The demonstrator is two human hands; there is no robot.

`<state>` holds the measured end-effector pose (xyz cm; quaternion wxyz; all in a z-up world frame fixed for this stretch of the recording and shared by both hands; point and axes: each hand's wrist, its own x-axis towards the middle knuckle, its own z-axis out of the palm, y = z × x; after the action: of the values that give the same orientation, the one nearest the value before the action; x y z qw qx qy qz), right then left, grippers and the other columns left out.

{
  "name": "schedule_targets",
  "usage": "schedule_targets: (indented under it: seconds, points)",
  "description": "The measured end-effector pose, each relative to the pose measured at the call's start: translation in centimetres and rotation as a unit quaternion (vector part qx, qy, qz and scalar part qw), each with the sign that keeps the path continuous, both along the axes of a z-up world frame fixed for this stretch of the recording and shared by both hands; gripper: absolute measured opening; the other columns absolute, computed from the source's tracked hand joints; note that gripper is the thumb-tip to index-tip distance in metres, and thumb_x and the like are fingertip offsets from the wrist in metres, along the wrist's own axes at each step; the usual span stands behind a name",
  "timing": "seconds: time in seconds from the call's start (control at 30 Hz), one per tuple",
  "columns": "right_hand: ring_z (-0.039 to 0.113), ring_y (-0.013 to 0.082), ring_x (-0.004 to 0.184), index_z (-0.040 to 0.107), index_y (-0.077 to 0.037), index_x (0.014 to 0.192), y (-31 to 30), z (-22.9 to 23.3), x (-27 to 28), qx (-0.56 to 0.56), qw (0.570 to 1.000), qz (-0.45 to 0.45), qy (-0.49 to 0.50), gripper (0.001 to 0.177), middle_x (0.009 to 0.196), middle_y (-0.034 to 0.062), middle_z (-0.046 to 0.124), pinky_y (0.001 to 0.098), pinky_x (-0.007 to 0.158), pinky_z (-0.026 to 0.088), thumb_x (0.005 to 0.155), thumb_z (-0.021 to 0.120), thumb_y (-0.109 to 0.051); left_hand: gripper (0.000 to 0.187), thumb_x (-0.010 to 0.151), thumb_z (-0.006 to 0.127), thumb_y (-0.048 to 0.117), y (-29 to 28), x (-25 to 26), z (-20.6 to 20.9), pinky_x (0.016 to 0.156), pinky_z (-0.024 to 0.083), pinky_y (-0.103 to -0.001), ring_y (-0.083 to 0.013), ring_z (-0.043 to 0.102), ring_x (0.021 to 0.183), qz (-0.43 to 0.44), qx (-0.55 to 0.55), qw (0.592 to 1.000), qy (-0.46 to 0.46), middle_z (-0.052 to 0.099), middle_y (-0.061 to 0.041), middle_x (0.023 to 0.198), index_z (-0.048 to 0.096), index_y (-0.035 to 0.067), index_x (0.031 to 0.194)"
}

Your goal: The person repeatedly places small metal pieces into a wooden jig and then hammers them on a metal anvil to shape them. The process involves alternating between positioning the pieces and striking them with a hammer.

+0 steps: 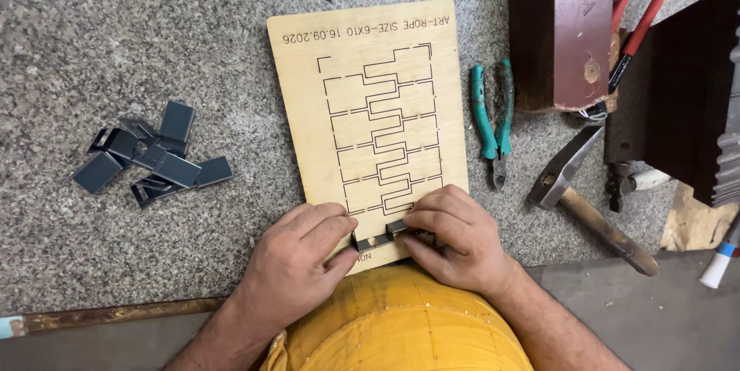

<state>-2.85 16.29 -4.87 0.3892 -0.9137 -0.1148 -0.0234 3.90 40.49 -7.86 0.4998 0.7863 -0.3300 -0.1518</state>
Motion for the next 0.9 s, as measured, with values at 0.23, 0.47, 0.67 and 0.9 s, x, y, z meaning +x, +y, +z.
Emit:
schedule_targets:
  seconds: [0.23,0.47,0.67,0.9]
  points:
    - [0.069,0.0243,0.091,0.069,-0.005,0.099,-0.1,-0.1,0.0,-0.004,1.000,0.001,-0.006,0.027,0.097,0.0082,0.069,0.0342,0.078,0.057,0.076,0.084,-0.004,0.036,0.070,0.084,0.009,0.0,0.0,0.0,0.081,0.057,-0.037,-0.0293,0.069,0.093,0.002,-0.006,1.000,-0.007,0.071,-0.013,0.103,0.071,0.000,0.103]
    - [0.070,0.0255,0.091,0.070,-0.006,0.097,-0.1,-0.1,-0.1,-0.005,1.000,0.001,0.000,0.023,0.099,0.0076,0.070,0.0340,0.077,0.057,0.078,0.082,-0.003,0.037,0.070,0.085,0.011,0.0,-0.3,-0.2,0.081,0.057,-0.038,-0.0300,0.070,0.093,0.017,0.002,1.000,-0.007,0.071,-0.013,0.102,0.071,0.001,0.103]
    - [0.069,0.0253,0.091,0.071,-0.006,0.095,-0.5,-0.5,-0.3,0.006,1.000,0.008,-0.011,0.022,0.098,0.0079,0.071,0.0345,0.077,0.057,0.077,0.081,-0.001,0.038,0.068,0.085,0.012,-0.1,-0.6,-0.5,0.082,0.058,-0.038,-0.0302,0.071,0.095,0.033,0.003,0.999,-0.023,0.072,-0.013,0.103,0.071,0.003,0.102]
    - [0.069,0.0249,0.083,0.070,-0.004,0.093,-1.0,0.5,-1.6,0.017,0.996,-0.009,-0.093,0.022,0.092,0.0089,0.069,0.0342,0.071,0.055,0.076,0.082,0.002,0.063,0.067,0.092,0.018,-0.3,-1.5,1.7,0.073,0.058,-0.031,-0.0201,0.069,0.085,0.115,0.002,0.993,0.020,0.073,-0.012,0.112,0.066,0.000,0.122]
